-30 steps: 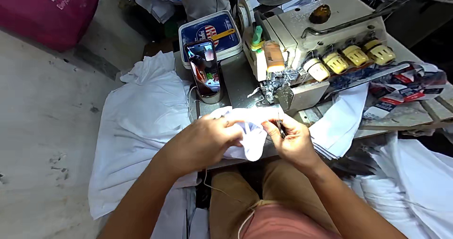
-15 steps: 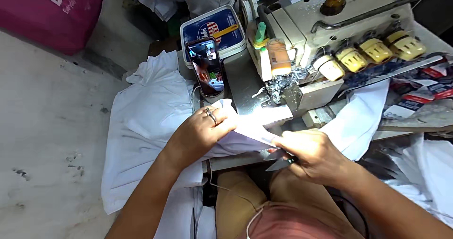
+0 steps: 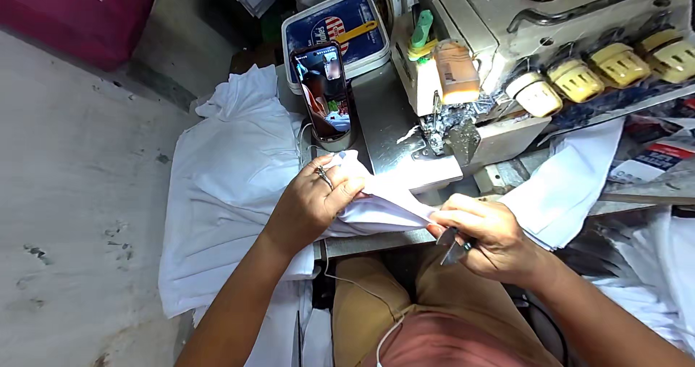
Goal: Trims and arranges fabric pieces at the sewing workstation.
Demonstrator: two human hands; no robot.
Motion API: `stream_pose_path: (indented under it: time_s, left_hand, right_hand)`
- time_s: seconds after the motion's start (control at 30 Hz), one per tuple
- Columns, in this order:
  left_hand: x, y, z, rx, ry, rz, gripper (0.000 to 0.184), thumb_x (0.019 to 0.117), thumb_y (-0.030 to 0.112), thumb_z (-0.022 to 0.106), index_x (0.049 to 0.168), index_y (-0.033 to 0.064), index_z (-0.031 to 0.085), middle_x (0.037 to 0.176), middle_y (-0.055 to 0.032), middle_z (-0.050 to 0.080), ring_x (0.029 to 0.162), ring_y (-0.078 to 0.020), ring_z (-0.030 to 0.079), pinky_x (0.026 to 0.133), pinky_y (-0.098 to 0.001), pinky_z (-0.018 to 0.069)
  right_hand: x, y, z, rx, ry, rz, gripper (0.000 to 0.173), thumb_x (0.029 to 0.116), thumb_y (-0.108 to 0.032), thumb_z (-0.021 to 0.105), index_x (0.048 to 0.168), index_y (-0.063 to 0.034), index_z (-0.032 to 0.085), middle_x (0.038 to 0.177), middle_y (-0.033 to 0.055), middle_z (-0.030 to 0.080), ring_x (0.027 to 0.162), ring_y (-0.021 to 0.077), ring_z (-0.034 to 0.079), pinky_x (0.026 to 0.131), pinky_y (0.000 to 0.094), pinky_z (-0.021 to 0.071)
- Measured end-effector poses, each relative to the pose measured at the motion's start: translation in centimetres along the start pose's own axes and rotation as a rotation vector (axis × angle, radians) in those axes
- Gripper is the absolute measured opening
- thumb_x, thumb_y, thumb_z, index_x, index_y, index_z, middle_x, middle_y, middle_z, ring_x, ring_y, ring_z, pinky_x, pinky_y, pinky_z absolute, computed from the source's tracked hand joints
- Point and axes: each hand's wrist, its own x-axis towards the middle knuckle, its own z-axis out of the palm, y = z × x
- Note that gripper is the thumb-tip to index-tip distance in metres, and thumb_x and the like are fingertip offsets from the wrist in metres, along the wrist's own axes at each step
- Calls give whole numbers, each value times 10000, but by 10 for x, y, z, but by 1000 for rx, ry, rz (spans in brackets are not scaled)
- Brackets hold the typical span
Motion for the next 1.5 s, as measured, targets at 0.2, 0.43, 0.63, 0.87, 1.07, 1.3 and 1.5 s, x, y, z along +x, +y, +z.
stream_pose_path:
  time_s: [0.2, 0.43, 0.63, 0.87, 1.07, 1.3, 1.5]
  left_hand:
    - [3, 0, 1, 6, -18, -23, 175, 1006, 156, 618, 924, 54, 735, 789, -91, 683, 767, -192, 654, 959, -355, 471]
    - [7, 1, 0, -53, -85, -98, 196, 991, 183, 622, 960, 65, 776, 803, -82, 657, 730, -195, 593, 764, -330, 468]
    - [13, -13, -4, -422, -245, -318, 168, 945, 236, 650, 922, 103, 750, 847, 38, 634, 812, -23, 586, 730, -177, 476]
    - [8, -29, 0, -707, -415, -598, 76, 920, 114, 683, 890, 59, 725, 814, 36, 660, 731, 33, 600, 675, -137, 497]
    - [25, 22, -2, -72, -271, -491, 347, 972, 247, 636, 1242, 44, 716, 1290, -171, 649, 1059, -350, 654, 840, -547, 500]
    - [33, 41, 12, -277, -151, -206, 254, 1022, 217, 557, 939, 61, 740, 727, -52, 666, 647, -159, 625, 614, -272, 496]
    - [52, 35, -1, -287, -168, -167, 252, 1021, 224, 566, 932, 37, 711, 748, -84, 668, 681, -193, 649, 649, -306, 514]
  right_hand:
    - [-2, 2, 3, 56, 19, 24, 214, 1010, -163, 527, 989, -27, 691, 793, 93, 564, 725, 82, 536, 649, 143, 421]
    - [-2, 1, 8, 43, 34, 36, 198, 1009, -158, 525, 990, -22, 668, 856, 113, 589, 761, 87, 556, 678, 138, 441]
    - [4, -6, 13, 149, 150, 109, 126, 961, -44, 617, 1010, 43, 693, 939, 114, 721, 835, -4, 631, 805, 92, 496]
    - [9, -1, 21, -14, 164, 145, 118, 923, -67, 648, 977, 30, 687, 804, 108, 708, 728, 38, 633, 721, 117, 498]
    - [19, -5, 16, -68, 91, 81, 139, 901, -51, 600, 970, 21, 696, 787, 109, 711, 693, 73, 623, 679, 149, 488]
    - [32, -19, 7, 61, 82, 62, 138, 917, -38, 620, 1021, 34, 674, 890, 112, 732, 813, 20, 655, 785, 102, 497]
    - [39, -18, 8, 82, 230, 111, 130, 909, -55, 669, 987, 46, 649, 881, 65, 705, 842, -67, 625, 808, 56, 486]
